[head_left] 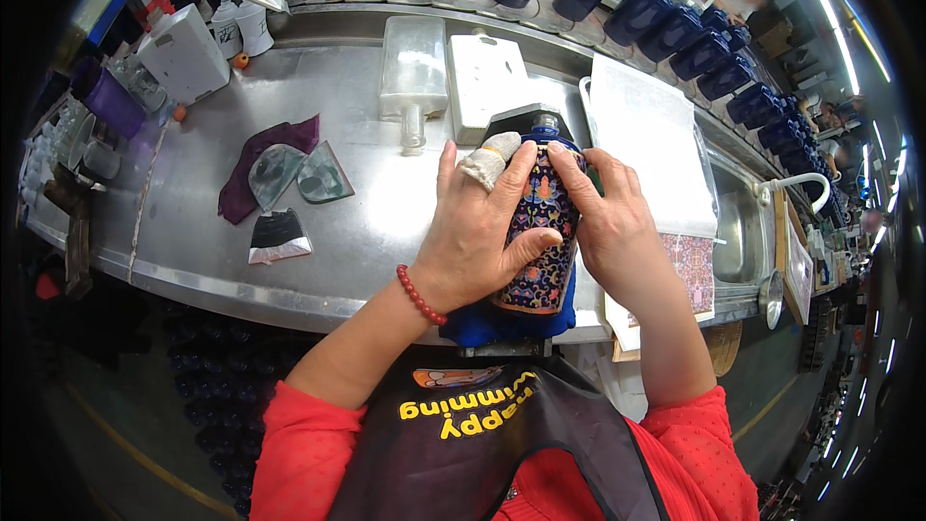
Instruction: The person applies decorative stickers to a blue cylindrical bottle, smoothing each sticker with a green tool and fingers. The person rotates the bottle to align and press down the stickers, then places the finished bottle aside and repeats the process on another bottle.
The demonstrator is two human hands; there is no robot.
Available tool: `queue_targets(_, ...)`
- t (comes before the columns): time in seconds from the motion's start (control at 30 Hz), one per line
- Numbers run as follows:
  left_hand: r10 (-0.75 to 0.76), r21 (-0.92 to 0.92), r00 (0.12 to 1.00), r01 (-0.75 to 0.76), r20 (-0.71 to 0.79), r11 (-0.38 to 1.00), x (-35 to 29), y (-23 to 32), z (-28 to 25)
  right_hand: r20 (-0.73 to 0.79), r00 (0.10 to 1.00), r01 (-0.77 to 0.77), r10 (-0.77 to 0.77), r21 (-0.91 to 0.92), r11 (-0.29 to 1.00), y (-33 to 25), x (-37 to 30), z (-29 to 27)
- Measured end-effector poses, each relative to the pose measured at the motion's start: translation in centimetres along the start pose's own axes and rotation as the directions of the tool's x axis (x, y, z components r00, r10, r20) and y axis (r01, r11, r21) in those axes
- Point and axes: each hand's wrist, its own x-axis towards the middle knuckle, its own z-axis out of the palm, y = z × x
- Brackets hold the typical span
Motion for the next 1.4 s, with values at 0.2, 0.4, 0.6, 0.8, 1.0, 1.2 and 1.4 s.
queue_targets(0.2,0.027,0.118,0.999,-0.031,0.038,0.992,-0.6,1.1,-0.7,-0.153,0.988,0.048,-0.031,0.108,0.993,0.7,0.7,-1.9)
queue_targets(0.4,0.116,0.173,0.991,-0.127,0.073,0.977,-1.7,3.0,-0.9,-0.063,0.998,-0.001,0.015,0.221,0.975,2.2,2.7,-4.0)
queue_targets(0.6,0.134,0.169,0.991,-0.131,-0.01,0.977,0.2,0.9,-1.8,-0.029,0.994,-0.066,0.105,0.612,0.788,4.6,4.2,-3.0)
queue_targets(0.8,0.133,0.151,0.989,-0.141,0.065,0.978,0.9,0.2,-1.5,0.086,0.939,-0.268,0.333,0.79,0.551,5.7,1.8,0.3)
queue_targets(1.0,0.101,0.069,0.994,-0.103,0.028,0.992,0.8,-0.6,-1.9,-0.031,0.965,-0.189,0.259,0.603,0.775,5.6,3.2,-0.2)
queue_targets(1.2,-0.118,-0.122,0.993,0.114,-0.025,0.986,-6.1,2.0,-0.8,-0.022,0.862,0.504,-0.506,-0.071,0.861,-2.3,3.2,-4.3)
queue_targets(1.4,-0.174,-0.001,0.98,0.175,0.099,0.985,-9.6,3.6,-0.4,-0.155,0.983,0.118,-0.1,0.114,0.986,-2.6,7.0,-4.1)
